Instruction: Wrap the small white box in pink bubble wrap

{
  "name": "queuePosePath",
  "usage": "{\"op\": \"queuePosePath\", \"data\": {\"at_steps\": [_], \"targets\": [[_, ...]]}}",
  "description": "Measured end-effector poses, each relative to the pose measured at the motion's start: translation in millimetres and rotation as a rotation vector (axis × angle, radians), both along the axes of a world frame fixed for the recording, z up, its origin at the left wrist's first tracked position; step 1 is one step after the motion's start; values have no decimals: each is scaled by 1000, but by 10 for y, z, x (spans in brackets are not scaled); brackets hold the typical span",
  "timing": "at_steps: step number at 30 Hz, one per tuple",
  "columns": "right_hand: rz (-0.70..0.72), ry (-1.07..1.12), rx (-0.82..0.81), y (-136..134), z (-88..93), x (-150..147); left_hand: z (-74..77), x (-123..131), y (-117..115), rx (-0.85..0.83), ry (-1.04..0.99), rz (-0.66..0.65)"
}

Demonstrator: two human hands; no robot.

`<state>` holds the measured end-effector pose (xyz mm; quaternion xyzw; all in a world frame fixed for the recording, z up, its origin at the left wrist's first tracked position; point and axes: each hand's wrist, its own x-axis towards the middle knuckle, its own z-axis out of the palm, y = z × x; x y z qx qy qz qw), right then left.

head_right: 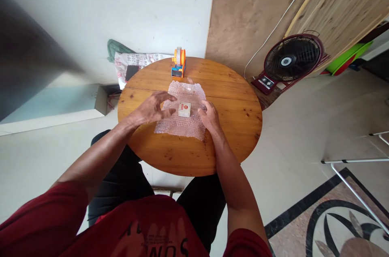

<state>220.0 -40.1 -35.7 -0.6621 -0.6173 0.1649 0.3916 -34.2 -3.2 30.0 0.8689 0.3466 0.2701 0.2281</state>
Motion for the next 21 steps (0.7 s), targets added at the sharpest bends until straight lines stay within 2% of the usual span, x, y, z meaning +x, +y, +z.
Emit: {"op": "queuePosePath", "data": {"at_steps": [1,3,6,9,12,15,21], "targets": [[1,4,1,5,0,1,49,-18,-115,73,78,-53],[1,6,9,15,-1,1,56,-26,-350,180,236,-113],[1,-1,13,26,-3,1,-95,14,-615,263,403,-141],[-1,-7,3,27,4,2,-258,81,-713,311,464,-76],[-6,-13,11,21,15,-2,-331,146,-694,379,451,-24],[-7,-9,18,22,12,-6,-328,191,-618,408,387,2],[-16,92,-2,63,-13,46,-142,284,-268,301,208,117]]}}
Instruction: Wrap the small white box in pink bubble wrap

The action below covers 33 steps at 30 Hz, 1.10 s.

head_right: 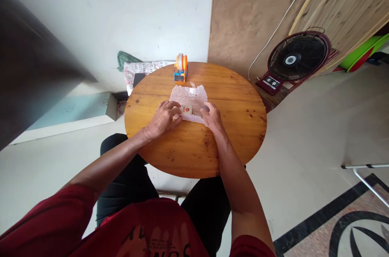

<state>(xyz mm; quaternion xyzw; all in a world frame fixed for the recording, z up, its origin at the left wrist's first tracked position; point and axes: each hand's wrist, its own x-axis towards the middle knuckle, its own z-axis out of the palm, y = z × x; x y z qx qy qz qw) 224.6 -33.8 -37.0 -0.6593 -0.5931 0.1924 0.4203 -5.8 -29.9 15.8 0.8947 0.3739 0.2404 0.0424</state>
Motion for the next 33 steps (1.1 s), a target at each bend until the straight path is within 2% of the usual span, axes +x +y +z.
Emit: {"op": "queuePosePath", "data": {"at_steps": [5,9,12,17,20,26,33], "targets": [[14,117,-6,-12,36,30,112,115,350,-209,-31,36],[16,283,-5,-50,111,-5,37,152,471,-388,-155,51],[44,381,-12,-102,209,-31,-88,151,498,-436,-306,36],[110,300,-35,-170,323,-85,-218,135,509,-557,-492,18],[105,269,-71,-154,279,-122,-224,128,500,-643,-596,11],[93,304,-34,-99,134,-135,-219,128,496,-710,-681,-24],[80,227,-15,-95,115,-110,-186,142,484,-767,-716,-34]]}}
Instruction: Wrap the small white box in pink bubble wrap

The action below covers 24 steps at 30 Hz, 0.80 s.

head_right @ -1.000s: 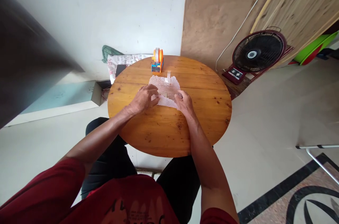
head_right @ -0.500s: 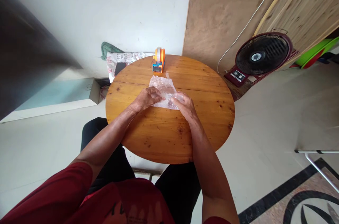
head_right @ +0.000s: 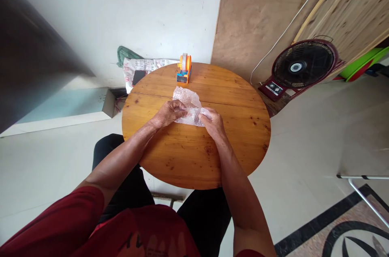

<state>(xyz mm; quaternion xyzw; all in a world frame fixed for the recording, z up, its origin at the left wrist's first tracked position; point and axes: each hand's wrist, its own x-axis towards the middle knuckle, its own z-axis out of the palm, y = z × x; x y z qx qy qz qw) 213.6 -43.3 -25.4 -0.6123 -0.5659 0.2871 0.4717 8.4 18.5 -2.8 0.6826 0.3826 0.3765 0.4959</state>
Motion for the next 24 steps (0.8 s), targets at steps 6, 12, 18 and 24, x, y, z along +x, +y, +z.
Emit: {"op": "queuePosePath", "data": {"at_steps": [6,12,18,24], "targets": [[-4,-228,75,12,-49,37,29,5,-2,-15,1,15],[-65,-270,48,40,-107,65,23,10,-9,-99,-10,27],[-89,-344,31,61,-139,68,19,28,-16,-107,-5,20],[-119,-493,69,31,-126,31,-13,32,-1,-100,26,21]]}}
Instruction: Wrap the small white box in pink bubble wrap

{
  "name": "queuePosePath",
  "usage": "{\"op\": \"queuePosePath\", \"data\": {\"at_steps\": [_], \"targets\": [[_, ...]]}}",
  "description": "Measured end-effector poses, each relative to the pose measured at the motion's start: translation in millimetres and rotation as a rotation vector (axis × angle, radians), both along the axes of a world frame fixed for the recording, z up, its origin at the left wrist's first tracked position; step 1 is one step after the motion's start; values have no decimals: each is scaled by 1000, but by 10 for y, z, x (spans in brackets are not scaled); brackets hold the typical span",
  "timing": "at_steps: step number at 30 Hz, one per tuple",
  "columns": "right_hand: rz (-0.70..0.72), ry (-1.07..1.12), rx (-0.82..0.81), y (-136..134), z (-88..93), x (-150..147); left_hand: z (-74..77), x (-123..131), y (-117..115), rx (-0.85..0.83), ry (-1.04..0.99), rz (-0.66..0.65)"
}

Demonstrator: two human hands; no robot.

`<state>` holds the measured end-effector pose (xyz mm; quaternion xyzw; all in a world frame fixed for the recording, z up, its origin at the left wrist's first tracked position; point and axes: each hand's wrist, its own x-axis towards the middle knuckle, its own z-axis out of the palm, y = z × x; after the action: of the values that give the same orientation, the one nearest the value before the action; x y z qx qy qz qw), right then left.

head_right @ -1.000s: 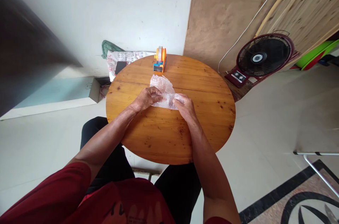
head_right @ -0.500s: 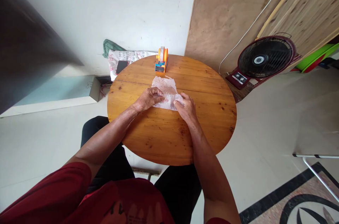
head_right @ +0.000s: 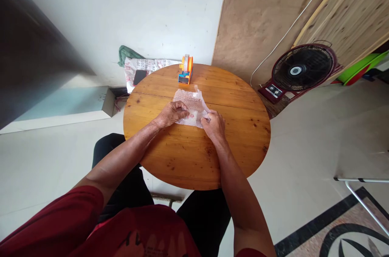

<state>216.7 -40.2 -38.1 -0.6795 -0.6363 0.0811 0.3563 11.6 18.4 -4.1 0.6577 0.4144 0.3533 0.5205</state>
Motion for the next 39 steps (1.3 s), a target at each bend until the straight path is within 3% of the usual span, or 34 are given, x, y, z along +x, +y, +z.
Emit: {"op": "queuePosePath", "data": {"at_steps": [4,8,14,18,23,29,34,39], "targets": [[-28,-69,14,-45,69,-43,2,14,3,-14,-27,-1],[-83,-190,140,-124,202,-119,30,28,-5,-23,-34,-13],[42,-374,210,-268,370,-310,24,36,-7,-17,4,3],[154,-527,208,-303,359,-437,18,33,3,28,18,-3],[175,-613,205,-288,321,-479,22,16,17,89,39,-7],[180,-634,144,-284,336,-475,-43,21,52,63,8,-34],[183,-640,112,-285,363,-482,-148,25,117,62,-3,29],[183,-613,108,-289,384,-482,-91,-134,174,162,43,47]]}}
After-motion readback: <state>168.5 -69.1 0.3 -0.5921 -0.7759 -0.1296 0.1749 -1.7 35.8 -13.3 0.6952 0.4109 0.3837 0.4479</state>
